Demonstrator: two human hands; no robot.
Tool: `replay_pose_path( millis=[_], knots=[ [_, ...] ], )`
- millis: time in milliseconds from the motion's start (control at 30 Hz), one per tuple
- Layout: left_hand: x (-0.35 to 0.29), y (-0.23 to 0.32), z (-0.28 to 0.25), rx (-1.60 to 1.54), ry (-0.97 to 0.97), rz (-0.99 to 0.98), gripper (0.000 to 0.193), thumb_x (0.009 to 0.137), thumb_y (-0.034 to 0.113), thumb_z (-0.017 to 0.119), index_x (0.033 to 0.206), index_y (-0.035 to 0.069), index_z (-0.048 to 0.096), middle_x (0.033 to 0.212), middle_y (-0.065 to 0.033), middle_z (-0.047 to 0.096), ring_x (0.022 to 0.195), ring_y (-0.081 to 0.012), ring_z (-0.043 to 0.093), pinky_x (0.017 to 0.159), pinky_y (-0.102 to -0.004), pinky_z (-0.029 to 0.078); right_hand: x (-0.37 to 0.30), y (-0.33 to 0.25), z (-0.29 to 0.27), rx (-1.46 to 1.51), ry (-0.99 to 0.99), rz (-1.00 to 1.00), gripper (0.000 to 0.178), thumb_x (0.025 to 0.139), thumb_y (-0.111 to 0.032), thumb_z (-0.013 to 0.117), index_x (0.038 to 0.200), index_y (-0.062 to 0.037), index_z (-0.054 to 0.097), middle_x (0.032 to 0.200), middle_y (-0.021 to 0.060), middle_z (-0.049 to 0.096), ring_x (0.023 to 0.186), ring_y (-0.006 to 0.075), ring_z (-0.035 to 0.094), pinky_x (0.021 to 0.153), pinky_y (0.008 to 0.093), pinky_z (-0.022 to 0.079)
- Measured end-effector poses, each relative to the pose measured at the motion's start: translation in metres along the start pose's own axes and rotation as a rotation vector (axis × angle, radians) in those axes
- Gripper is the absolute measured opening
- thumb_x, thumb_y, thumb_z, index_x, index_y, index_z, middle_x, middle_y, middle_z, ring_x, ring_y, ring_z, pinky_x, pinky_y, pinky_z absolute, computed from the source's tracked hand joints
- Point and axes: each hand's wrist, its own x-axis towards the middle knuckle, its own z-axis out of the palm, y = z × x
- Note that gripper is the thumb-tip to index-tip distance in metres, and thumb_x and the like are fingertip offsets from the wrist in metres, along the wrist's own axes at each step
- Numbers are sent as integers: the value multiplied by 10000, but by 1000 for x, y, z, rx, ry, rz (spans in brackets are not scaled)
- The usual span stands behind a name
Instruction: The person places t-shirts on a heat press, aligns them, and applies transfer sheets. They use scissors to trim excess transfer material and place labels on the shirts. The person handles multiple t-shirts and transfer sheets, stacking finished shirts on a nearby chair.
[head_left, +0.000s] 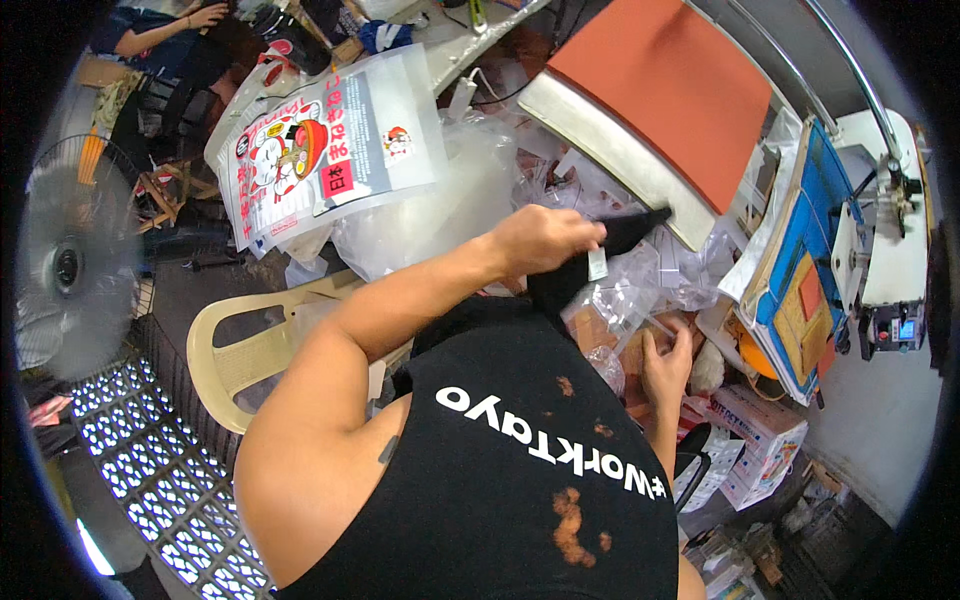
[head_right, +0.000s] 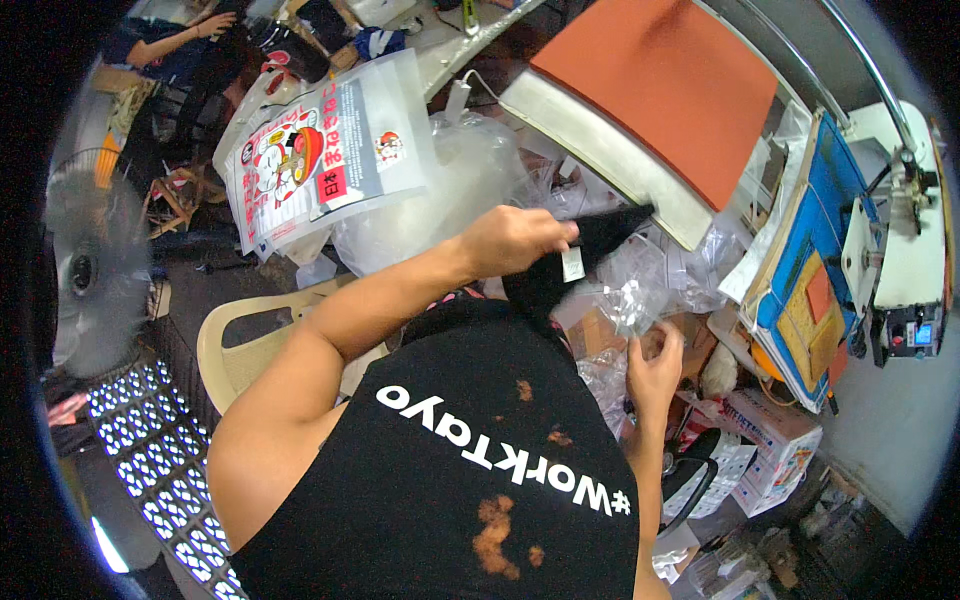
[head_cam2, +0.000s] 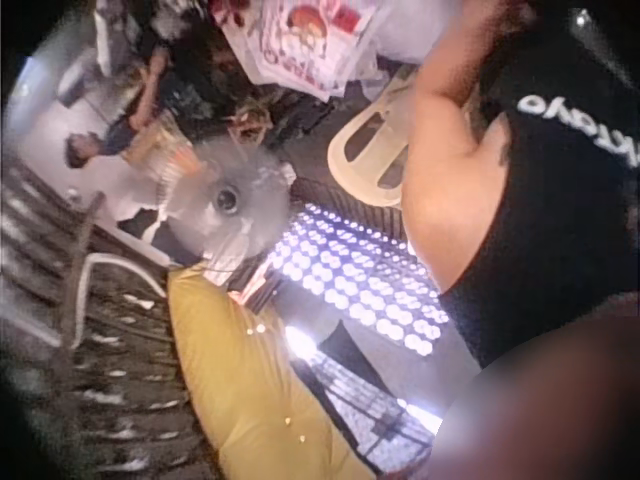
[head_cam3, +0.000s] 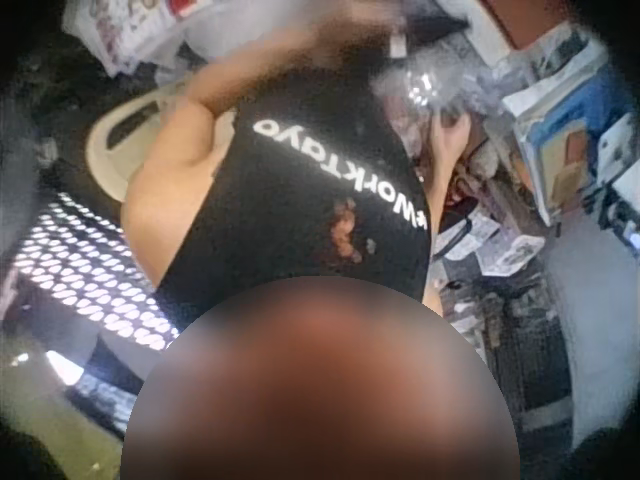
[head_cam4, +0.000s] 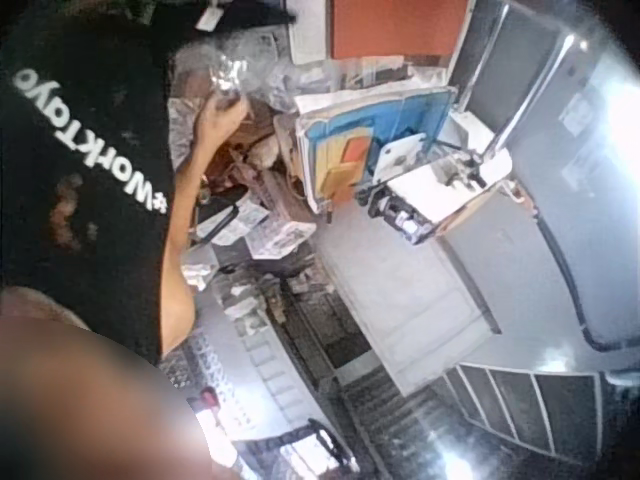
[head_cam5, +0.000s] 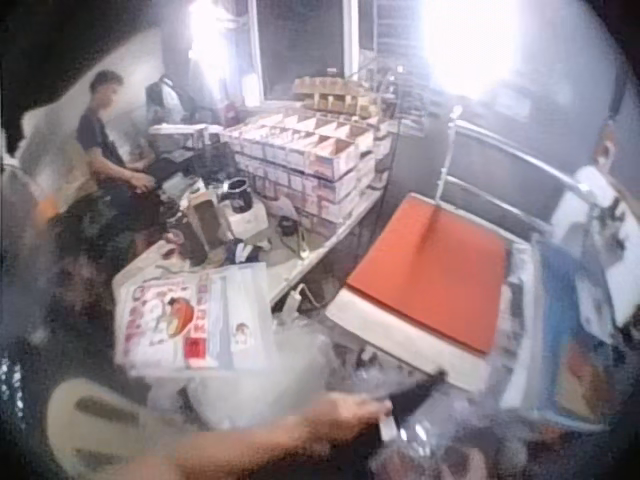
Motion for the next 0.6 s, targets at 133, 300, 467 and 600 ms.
replay_pose_path(
  millis=[133, 300, 467, 600],
  knots=[
    [32, 49, 11, 249, -304, 232, 86, 871, 215, 653, 942, 166, 647, 813, -64, 624, 769, -270, 720, 698, -411, 591, 19, -20, 5, 10, 143, -585, 748, 740, -105, 881, 1422, -78, 576, 1568, 255, 400, 1471, 452, 379, 1197, 531, 335],
    [46, 78, -9, 346, -94, 215, 101, 882, 153, 705, 849, 77, 649, 1211, -99, 708, 1203, -335, 653, 1083, -511, 497, 34, -53, 2, 109, 178, -791, 736, 715, -63, 843, 1412, -79, 609, 1516, 252, 486, 1378, 459, 494, 1140, 539, 394],
    [71, 73, -40, -289, -63, -105, 166, 944, 173, 730, 878, 42, 652, 810, -117, 706, 754, -344, 716, 692, -420, 572, 48, -75, -36, 8, -15, -973, 502, 670, -67, 837, 1159, -122, 735, 1418, 130, 622, 1423, 415, 476, 1182, 564, 346],
    [83, 33, -74, -234, -381, -84, 381, 826, 362, 865, 881, 51, 652, 801, -127, 691, 720, -349, 691, 625, -416, 521, 67, -86, -57, 372, -14, -778, 234, 691, 38, 768, 903, -54, 734, 1182, 110, 746, 1281, 401, 629, 1149, 562, 400]
  ],
)
